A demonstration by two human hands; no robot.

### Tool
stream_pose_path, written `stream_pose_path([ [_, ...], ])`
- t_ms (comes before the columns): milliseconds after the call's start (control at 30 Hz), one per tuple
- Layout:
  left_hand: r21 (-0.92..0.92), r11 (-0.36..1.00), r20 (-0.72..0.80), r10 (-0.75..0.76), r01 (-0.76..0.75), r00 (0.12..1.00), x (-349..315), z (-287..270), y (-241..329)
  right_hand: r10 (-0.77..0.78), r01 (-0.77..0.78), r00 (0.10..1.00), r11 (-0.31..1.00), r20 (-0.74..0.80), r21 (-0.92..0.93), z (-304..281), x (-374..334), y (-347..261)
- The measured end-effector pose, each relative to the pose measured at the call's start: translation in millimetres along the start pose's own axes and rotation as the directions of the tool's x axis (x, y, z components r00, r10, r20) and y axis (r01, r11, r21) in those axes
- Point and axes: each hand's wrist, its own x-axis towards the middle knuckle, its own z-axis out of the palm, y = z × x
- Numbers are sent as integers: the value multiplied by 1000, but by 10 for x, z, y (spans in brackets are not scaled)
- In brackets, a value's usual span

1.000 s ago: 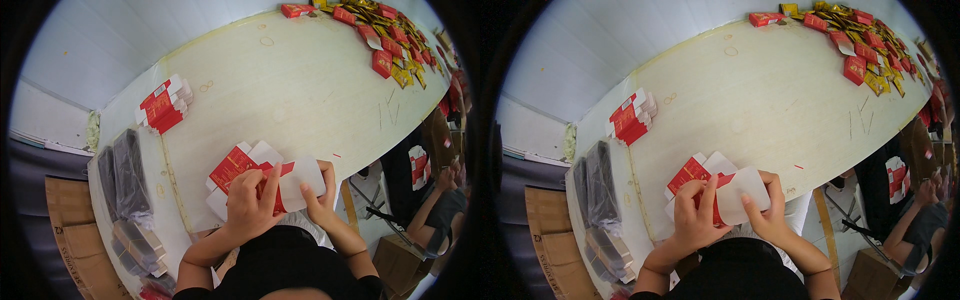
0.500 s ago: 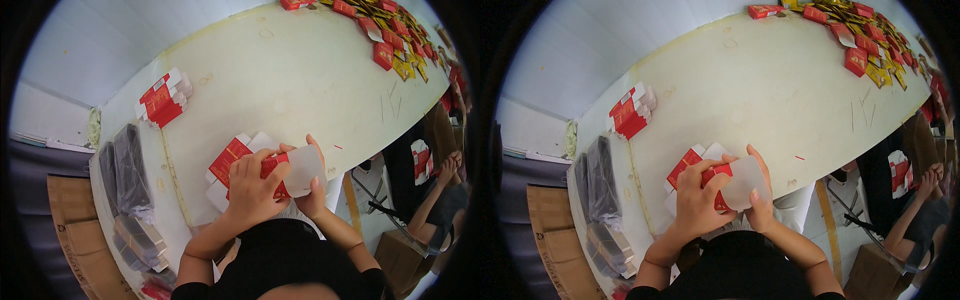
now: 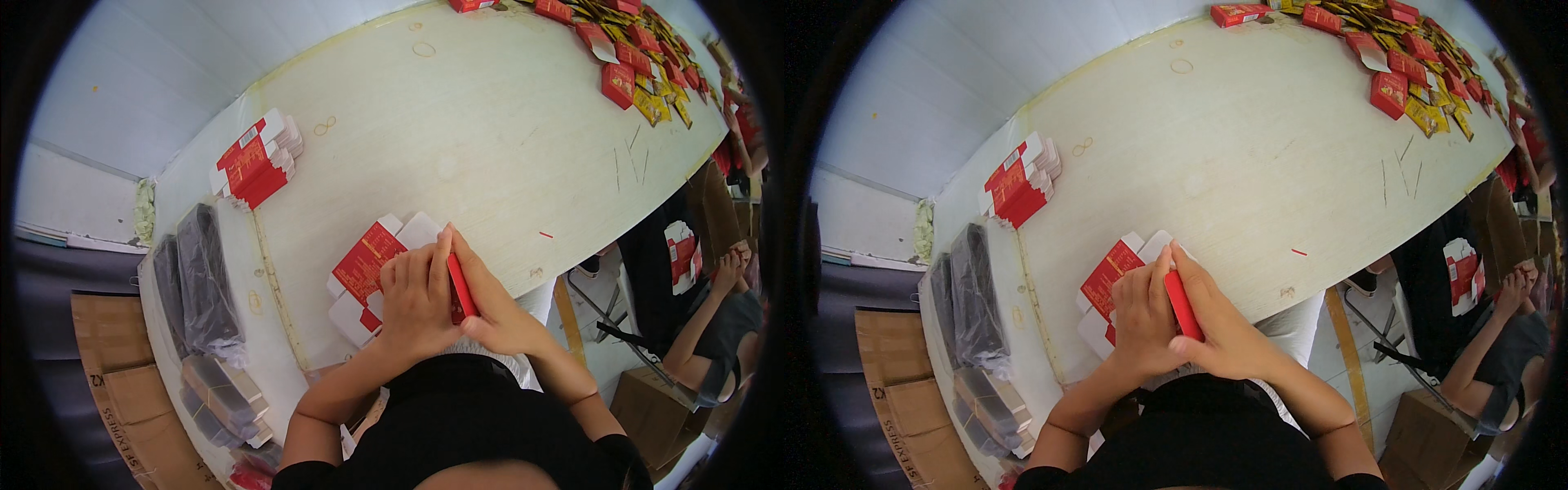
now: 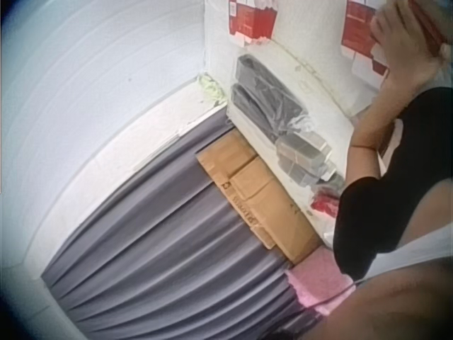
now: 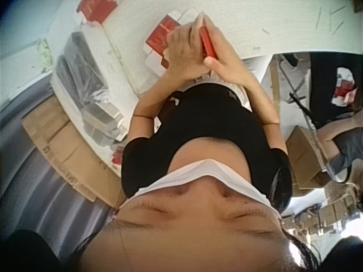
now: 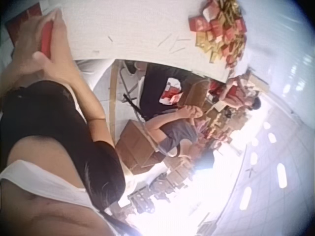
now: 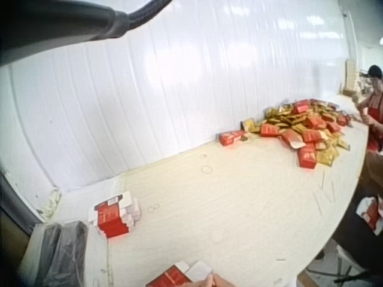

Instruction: The person assembles cardboard gift boxes by hand, folding the flaps and sides of individual red boxes from a flat state and stacking the completed boxes on the table.

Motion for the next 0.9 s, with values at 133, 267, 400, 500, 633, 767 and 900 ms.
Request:
stream_pose_path([
  [133,-1,1000,18,2,-2,1000,-34,55,36,299,-298,954,937,23,182,-34,44,-165],
  [267,8,1000,44,10,-10,999,-34,16,58,341,-324,940,882,10,342,-14,6,-176],
  [400,37,998,25,50,-51,998,-34,27,51,312,-303,949,870,41,388,-33,6,-194],
  [500,48,997,16,54,-55,998,-36,38,51,277,-279,960,912,51,301,-66,15,-223],
  [633,30,998,-19,56,-55,998,-42,46,52,285,-300,954,914,92,272,-108,29,-251],
  [767,-6,999,-43,32,-32,999,-74,47,69,288,-332,942,870,173,364,-174,3,-196],
  [900,56,997,-57,63,-60,996,-100,78,54,263,-277,961,915,89,294,-82,-55,-159],
])
